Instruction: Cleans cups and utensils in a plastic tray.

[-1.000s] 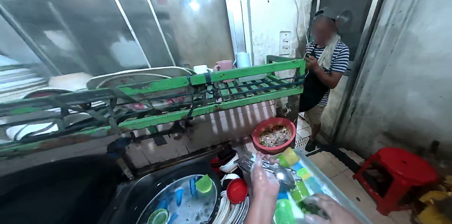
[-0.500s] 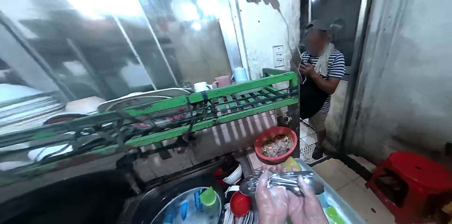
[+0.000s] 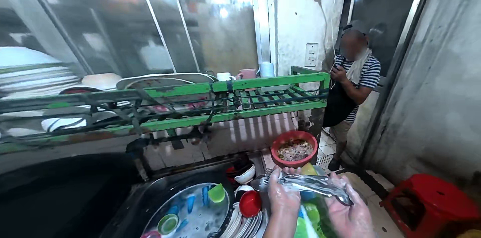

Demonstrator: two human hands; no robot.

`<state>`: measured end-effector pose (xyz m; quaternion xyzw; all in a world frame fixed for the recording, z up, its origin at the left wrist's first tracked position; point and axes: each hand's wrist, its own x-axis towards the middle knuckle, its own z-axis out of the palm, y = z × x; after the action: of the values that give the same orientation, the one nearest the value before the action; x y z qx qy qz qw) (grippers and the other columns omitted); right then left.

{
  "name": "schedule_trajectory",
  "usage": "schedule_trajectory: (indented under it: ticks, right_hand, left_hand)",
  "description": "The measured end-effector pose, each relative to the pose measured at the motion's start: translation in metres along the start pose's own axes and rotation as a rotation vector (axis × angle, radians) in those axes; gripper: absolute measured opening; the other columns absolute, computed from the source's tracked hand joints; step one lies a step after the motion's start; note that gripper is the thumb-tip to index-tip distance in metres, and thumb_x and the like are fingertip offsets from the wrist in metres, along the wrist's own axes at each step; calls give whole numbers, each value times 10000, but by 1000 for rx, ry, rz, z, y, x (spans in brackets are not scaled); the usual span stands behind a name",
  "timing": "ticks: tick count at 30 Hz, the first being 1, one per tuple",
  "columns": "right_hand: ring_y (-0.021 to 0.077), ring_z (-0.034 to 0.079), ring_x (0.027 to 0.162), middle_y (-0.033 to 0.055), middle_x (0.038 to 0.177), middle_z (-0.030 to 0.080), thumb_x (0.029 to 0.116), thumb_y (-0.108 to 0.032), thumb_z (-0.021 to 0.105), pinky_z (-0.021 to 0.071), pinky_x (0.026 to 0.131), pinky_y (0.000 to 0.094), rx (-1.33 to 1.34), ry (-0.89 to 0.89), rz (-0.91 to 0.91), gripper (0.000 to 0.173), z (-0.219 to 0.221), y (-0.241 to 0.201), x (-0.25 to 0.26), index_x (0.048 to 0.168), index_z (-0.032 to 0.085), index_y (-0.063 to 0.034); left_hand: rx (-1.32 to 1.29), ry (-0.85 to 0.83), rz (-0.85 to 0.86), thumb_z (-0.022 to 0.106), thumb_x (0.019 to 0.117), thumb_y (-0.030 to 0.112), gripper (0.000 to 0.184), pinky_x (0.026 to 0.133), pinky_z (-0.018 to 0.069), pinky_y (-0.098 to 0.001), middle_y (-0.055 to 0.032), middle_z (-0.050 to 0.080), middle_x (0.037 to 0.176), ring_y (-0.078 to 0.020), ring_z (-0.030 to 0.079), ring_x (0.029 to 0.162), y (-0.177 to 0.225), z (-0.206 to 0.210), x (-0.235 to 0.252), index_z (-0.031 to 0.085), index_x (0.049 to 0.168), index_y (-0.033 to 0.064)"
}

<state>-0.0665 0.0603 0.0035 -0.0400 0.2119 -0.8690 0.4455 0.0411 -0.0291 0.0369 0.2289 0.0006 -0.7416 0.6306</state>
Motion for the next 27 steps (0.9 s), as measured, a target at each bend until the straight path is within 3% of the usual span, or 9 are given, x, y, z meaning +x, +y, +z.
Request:
schedule_trajectory:
  ticks: [4,7,9,13,16,20,22,24,27]
  right_hand:
    - [251,739,972,111,1057,738,1112,-229,342,624,787,412,-34,49,-54,268,-6,-26,7,1241,528,-84]
    - [145,677,654,3,735,636,1083,-149,347,619,642,366,-215,102,-63,200,-8,-48,12,1169,524,-115]
    - [114,598,514,-4,647,578,1041,-76,374,575,515,311,-394,59,11,217,-12,-49,17,1196,526,-77]
    - [123,537,513,35,706,564,1059,-111,482,511,479,289,-553,81,267,177,-2,-9,16,1204,561,-48]
    - [120,569,578,50,777,590,1077,-198,490,511,511,277,-523,164,226,190,-2,26,10,1187,545,-53]
    - [140,597,679,49,785,583,1092,-262,442,538,623,319,-450,214,145,251,-14,43,1,1035,578,-60]
    - [122,594,691,28,789,577,1115,-326,374,537,642,307,-496,189,163,347,-22,39,-2,1031,589,-67]
    - [149,611,740,50,824,603,1121,-418,306,546,680,344,-602,121,234,460,-30,27,-4,1027,591,-69]
    - [210,670,875,109,990,662,1107,-506,251,577,749,406,-796,-18,399,564,-29,1,-9,1236,577,-65]
  left_hand:
    - [40,5,84,460,1074,188,179,580,598,-393,-74,547,688,-200,585,546,8,-6,17,526,986,48]
    - [193,-135,111,413,1084,111,167,408,443,-217,-44,543,692,-84,457,438,24,-19,28,545,1121,16]
    - [421,-230,-6,432,1066,46,172,394,413,-207,-91,613,701,-93,483,440,30,-25,25,573,1101,-48]
    - [889,-321,-314,510,1064,106,220,698,614,-404,-164,744,1020,-250,740,876,6,-27,1,618,1181,-45]
    - [1127,-321,-211,555,1065,238,256,666,560,-313,-65,672,866,-143,648,738,-25,-55,-7,670,1100,11]
    - [1445,-395,-187,540,1056,412,534,1093,469,-474,-171,631,1361,-261,599,1267,-37,-85,-26,530,1468,73]
    - [1478,-405,-268,583,1033,393,585,1067,479,-486,-186,625,1361,-279,611,1241,-35,-90,-32,469,1520,89]
    - [1471,-434,-362,629,1011,352,635,894,548,-422,-165,665,1210,-226,666,1014,-31,-93,-32,405,1551,105]
    - [1548,-495,-455,681,958,187,816,753,543,-352,-144,658,1091,-170,640,820,-24,-89,-34,212,1623,129]
